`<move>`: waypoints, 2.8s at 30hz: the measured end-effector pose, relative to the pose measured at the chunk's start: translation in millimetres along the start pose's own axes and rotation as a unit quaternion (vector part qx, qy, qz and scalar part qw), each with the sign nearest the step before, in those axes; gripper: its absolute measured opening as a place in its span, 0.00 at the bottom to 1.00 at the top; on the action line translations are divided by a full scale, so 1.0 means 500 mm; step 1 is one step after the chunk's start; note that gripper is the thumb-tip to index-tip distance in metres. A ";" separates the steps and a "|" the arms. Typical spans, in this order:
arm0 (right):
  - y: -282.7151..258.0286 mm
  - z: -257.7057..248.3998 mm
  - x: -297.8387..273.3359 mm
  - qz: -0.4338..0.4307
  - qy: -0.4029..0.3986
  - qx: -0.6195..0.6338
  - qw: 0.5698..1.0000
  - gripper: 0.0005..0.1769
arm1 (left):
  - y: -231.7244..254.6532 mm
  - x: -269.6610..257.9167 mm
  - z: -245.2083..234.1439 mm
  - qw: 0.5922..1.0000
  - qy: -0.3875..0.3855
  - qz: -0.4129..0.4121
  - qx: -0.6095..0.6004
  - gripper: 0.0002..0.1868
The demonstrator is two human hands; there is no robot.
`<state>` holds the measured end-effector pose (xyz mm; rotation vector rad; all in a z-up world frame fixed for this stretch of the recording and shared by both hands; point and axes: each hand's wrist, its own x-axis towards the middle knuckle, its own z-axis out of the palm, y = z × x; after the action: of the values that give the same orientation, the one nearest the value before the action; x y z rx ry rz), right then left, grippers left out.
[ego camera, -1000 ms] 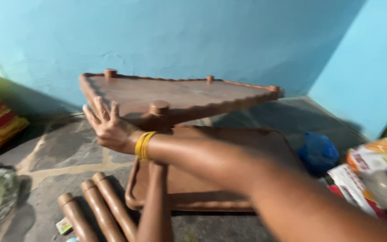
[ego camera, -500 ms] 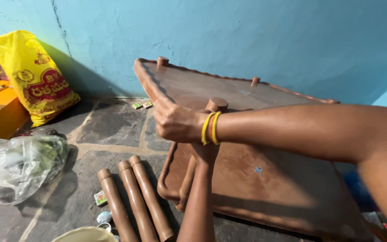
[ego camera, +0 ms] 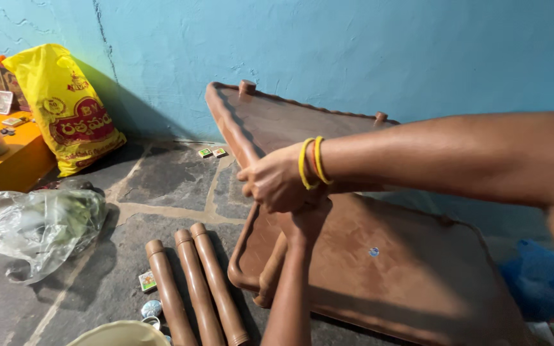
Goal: The person assembles a brown plastic two-tiered stand by inserting cylindrical legs into the top and bottom trays. They align and press each leg into place, then place additional cylindrical pieces onto the top tray.
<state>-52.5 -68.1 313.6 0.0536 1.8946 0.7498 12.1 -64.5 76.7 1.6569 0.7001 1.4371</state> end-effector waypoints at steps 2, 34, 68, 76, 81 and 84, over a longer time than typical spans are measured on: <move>-0.007 -0.001 -0.003 0.002 -0.012 0.024 1.000 0.11 | 0.009 -0.009 -0.006 0.999 0.016 0.046 0.012 0.33; -0.387 0.224 0.283 0.534 0.689 0.490 -0.002 0.32 | 0.089 0.014 -0.229 0.957 -0.053 0.179 0.221 0.13; -0.273 0.229 0.312 0.466 0.643 0.558 -0.241 0.28 | 0.254 0.253 -0.162 0.570 -0.388 0.456 0.563 0.49; -0.271 0.226 0.327 0.455 0.655 0.551 -0.246 0.29 | 0.284 0.238 -0.178 0.629 -0.427 0.368 0.535 0.43; -0.269 0.217 0.339 0.485 0.650 0.540 -0.225 0.32 | 0.254 0.207 -0.221 0.671 -0.263 0.493 0.487 0.43; -0.261 0.213 0.331 0.504 0.629 0.550 -0.218 0.30 | 0.210 0.177 -0.259 0.743 -0.223 0.449 0.443 0.47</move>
<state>1.1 -62.3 83.9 -1.0487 -0.6874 0.4862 -107.5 -16.6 214.8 3.2852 0.2595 1.2017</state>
